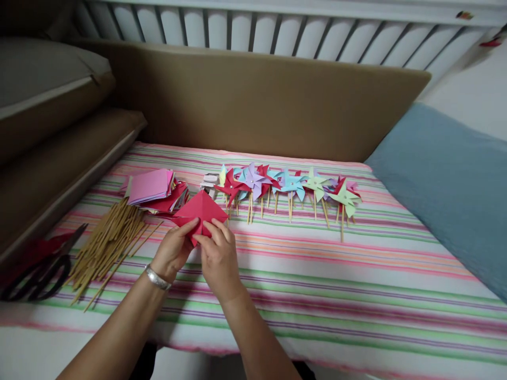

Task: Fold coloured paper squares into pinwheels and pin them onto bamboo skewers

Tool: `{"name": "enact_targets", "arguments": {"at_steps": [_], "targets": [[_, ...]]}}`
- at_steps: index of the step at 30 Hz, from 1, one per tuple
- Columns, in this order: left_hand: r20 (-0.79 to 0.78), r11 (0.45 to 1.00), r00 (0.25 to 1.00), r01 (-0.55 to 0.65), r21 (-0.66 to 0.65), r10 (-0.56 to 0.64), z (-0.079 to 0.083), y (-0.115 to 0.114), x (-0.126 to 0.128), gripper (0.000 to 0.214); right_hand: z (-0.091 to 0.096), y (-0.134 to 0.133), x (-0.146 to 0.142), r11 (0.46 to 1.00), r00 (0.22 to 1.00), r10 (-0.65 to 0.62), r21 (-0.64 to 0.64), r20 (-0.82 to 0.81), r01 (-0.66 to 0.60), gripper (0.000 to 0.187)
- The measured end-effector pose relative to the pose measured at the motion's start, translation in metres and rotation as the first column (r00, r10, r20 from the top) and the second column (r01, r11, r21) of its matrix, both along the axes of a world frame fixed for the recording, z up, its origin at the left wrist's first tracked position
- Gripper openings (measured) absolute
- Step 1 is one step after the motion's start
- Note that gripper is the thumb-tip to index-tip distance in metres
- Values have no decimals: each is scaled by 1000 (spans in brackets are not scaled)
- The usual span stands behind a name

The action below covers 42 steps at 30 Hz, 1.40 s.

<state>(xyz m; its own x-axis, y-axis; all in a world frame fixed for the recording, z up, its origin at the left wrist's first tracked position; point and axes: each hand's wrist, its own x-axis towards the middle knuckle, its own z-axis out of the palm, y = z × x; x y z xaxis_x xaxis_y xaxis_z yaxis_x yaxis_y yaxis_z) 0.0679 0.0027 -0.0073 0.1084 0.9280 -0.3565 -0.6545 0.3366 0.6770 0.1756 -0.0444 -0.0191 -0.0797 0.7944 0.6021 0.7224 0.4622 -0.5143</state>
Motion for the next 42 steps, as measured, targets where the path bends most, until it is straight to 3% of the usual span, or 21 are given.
{"name": "enact_targets", "arguments": {"at_steps": [6,13,22,42], "targets": [[14,1000,1000,-6,29,6,-2,-3,3,14,4,0,-2,1000,998,-21,-9,-65,20,15],[-82,996,997,11,92,-3,-1,-3,7,12,9,2,6,990,986,9,-140,-166,-33,13],[-229,989,971,104,110,-76,-2,-6,9,18,9,3,14,955,955,-125,-293,-271,41,10],[-284,962,948,199,186,-141,3,-14,13,20,2,10,21,912,873,-276,-397,-403,105,11]]}}
